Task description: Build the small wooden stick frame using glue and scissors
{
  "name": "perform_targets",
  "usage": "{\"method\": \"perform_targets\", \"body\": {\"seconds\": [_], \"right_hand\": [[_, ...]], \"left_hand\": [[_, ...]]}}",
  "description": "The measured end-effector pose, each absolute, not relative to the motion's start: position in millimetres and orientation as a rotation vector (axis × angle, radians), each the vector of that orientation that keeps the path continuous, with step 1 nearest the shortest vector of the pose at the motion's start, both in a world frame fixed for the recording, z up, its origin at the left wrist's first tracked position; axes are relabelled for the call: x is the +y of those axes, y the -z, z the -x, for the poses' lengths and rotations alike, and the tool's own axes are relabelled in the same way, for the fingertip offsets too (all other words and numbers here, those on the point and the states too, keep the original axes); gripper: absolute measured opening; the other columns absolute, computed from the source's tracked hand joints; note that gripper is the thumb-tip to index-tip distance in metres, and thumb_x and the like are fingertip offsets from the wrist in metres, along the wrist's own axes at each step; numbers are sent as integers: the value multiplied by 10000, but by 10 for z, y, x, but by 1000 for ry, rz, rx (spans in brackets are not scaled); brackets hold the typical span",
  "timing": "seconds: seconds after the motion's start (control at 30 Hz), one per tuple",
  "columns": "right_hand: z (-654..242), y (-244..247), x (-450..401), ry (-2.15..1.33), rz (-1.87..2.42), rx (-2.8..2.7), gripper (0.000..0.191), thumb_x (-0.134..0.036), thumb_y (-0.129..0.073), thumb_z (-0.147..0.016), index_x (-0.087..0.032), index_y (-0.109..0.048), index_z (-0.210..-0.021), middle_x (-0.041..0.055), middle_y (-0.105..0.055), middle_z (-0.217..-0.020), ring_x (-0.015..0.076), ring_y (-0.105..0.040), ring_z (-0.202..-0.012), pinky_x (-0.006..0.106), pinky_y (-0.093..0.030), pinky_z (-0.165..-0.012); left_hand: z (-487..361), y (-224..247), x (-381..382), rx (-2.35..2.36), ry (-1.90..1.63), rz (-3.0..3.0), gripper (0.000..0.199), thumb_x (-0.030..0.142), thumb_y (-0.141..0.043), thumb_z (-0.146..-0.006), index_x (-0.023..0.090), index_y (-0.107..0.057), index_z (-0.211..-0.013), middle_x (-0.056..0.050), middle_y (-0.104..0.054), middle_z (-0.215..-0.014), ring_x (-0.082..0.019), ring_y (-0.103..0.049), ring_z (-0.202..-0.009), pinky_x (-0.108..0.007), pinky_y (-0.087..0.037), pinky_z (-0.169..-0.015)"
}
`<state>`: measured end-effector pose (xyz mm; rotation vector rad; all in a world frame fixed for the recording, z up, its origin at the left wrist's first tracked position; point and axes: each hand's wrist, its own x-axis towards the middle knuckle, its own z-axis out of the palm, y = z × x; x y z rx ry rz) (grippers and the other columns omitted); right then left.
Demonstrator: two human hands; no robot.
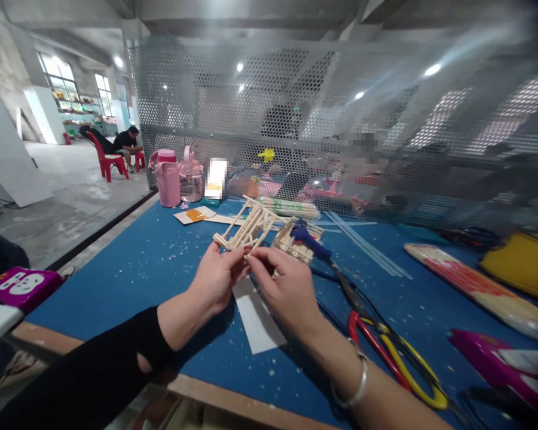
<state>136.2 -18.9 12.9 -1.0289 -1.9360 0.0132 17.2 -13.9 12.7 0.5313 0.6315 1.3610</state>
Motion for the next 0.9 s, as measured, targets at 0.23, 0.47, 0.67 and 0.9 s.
{"method": "perform_targets", "body": {"seconds": [0.23, 0.47, 0.67, 0.9], "right_hand": [[-1426, -212, -157, -334, 1038, -1551, 155, -306, -583, -817, -187, -641, -735, 16, -675, -658, 139, -616, -589, 255, -505, -583], [-1460, -206, -122, -465, 998, -1467, 160, -332, -630, -768, -174, -643, -795, 34, -699, -685, 146, -651, -571, 262, -549, -560], [-1516, -239, -148, -512, 957, -1600, 155, -328, -611, -827, -192, -673, -789, 35, -724, -708, 159, -687, -624, 264, -566, -610], [-1596, -273, -133, 132, 764, -1959, 179, -141, -557, -864, -220, -713, -901, 31, -735, -820, 138, -682, -740, 243, -545, -674]], "left_hand": [[-200, -126, -142, 647, -1349, -529, 359, -1, -643, -778, 183, -476, -1037, -23, -720, -825, -80, -681, -652, -176, -532, -621], [-209, -127, -146, 668, -1349, -561, 380, -8, -633, -788, 173, -485, -1088, -30, -726, -830, -75, -682, -647, -157, -522, -590], [-197, -100, -137, 605, -1342, -629, 491, 28, -721, -704, 163, -487, -1114, -40, -735, -843, -75, -677, -674, -165, -510, -638], [-176, -73, -109, 566, -1360, -743, 642, 100, -811, -613, 174, -483, -1160, -35, -731, -832, -74, -633, -661, -170, -456, -625]]}}
